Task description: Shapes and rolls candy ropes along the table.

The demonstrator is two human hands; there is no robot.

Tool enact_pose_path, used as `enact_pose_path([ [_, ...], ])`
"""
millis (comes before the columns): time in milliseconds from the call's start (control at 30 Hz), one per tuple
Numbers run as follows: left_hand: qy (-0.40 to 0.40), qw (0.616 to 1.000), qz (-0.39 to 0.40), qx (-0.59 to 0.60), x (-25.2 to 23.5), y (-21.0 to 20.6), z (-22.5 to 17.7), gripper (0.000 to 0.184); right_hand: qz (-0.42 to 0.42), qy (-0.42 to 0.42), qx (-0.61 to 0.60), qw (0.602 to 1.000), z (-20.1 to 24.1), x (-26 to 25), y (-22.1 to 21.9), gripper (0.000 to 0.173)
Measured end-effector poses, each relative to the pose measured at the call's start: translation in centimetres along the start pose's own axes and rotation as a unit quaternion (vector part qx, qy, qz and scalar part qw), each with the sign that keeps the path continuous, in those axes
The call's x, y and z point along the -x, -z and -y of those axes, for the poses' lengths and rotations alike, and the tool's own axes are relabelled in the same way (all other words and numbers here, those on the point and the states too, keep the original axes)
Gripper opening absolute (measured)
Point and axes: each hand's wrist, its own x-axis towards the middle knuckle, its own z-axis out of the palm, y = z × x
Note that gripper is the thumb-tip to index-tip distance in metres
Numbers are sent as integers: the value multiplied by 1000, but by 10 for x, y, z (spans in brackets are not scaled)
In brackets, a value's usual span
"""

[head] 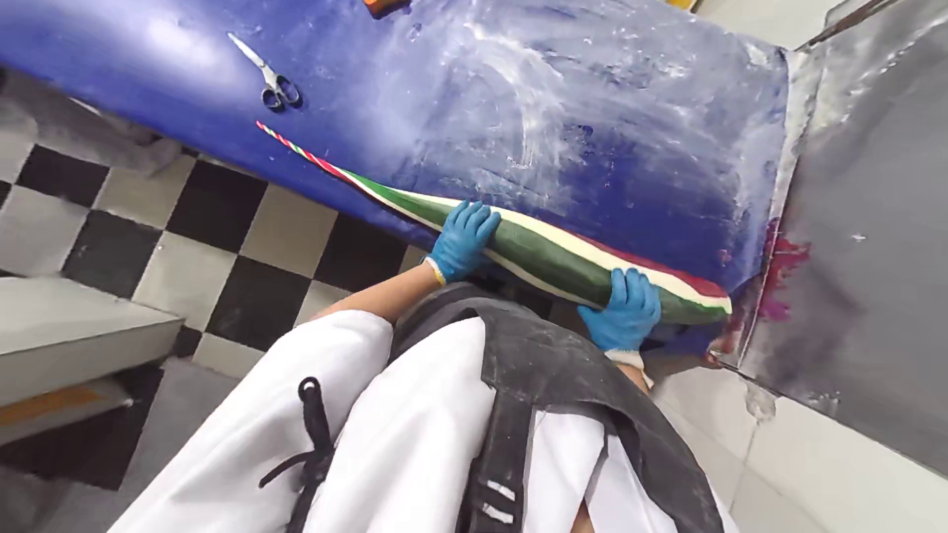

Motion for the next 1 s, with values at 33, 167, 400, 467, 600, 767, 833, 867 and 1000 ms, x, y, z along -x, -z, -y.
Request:
enact_pose_path([
  [33, -21, 997, -70, -8, 21, -8, -2, 85, -12, 15, -7, 1000, -1, 8, 12, 91],
  [167, -56, 974, -211, -64, 69, -39, 0, 76, 111, 36, 45, 992, -33, 4, 46, 110],
  [400, -48, 965, -243, -86, 45, -55, 9, 57, 215, 58, 115, 968, -55, -57, 20, 133],
  [467, -36, 957, -276, -86, 28, -66, 13, 55, 154, 68, 107, 980, -62, -61, 7, 120],
  [600, 5, 955, -287, -78, 6, -79, 14, 50, 37, 70, 117, 990, -67, -71, -16, 85],
  [767, -17, 964, -261, -47, 1, -61, 22, 52, 163, 10, 52, 985, -56, -90, 8, 121],
  [833, -32, 979, -203, 5, -4, -40, 34, 57, 208, -6, -17, 978, -48, -110, 18, 89],
  [867, -31, 988, -151, 34, -7, -26, 42, 66, 212, -16, -34, 977, -36, -116, 16, 76],
  [1000, 12, 990, 125, 68, -43, 24, 81, 99, 128, -93, 30, 987, 14, -118, -12, 67],
])
